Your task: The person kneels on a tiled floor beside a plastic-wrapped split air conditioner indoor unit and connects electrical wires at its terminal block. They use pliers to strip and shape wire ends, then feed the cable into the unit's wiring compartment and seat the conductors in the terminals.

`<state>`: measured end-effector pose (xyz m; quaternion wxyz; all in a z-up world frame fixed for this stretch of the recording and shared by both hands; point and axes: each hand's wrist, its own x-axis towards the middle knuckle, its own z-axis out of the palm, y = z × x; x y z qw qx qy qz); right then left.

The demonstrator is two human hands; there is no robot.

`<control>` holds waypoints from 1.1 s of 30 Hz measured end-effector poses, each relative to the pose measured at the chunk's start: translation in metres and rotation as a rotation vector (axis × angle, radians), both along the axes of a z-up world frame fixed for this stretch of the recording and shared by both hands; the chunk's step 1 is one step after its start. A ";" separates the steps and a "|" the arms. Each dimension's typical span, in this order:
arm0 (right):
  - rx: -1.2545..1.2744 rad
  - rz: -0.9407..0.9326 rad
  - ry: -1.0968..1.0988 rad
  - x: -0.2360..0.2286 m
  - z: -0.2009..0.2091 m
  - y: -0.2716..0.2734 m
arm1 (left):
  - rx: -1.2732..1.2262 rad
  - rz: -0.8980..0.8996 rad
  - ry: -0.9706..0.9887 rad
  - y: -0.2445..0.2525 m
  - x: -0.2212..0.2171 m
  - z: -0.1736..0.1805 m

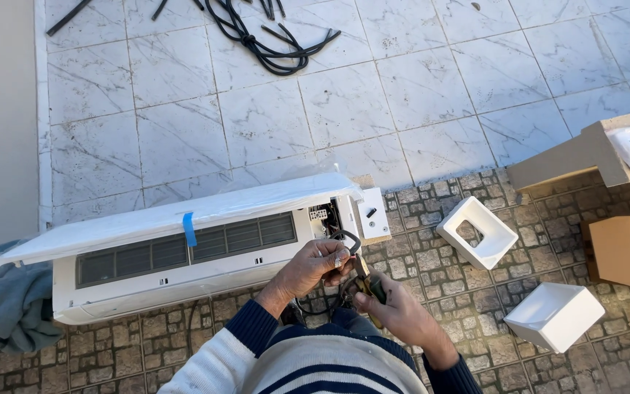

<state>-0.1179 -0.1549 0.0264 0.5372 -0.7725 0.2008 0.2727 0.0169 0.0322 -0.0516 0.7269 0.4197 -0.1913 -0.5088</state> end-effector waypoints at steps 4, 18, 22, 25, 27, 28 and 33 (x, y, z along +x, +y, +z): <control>-0.437 0.037 -0.348 -0.008 0.005 0.018 | 0.148 0.053 -0.076 -0.013 -0.004 0.018; -0.391 -0.195 -0.242 0.008 0.003 0.026 | 0.591 0.093 -0.694 -0.037 0.005 0.062; 0.026 -0.277 -0.116 0.008 -0.007 0.008 | 0.337 -0.011 -0.458 -0.026 0.020 0.043; 0.199 -0.209 -0.054 0.009 -0.017 -0.007 | 0.246 -0.095 -0.332 -0.023 0.023 0.036; 0.540 -0.228 -0.044 0.008 -0.029 -0.015 | 0.194 -0.105 -0.155 -0.022 0.023 0.036; 0.540 -0.232 -0.044 0.004 -0.043 -0.017 | 0.194 -0.110 -0.154 -0.020 0.019 0.025; 1.313 -0.379 -0.013 -0.004 -0.072 -0.016 | -0.028 0.027 0.287 -0.019 -0.004 0.013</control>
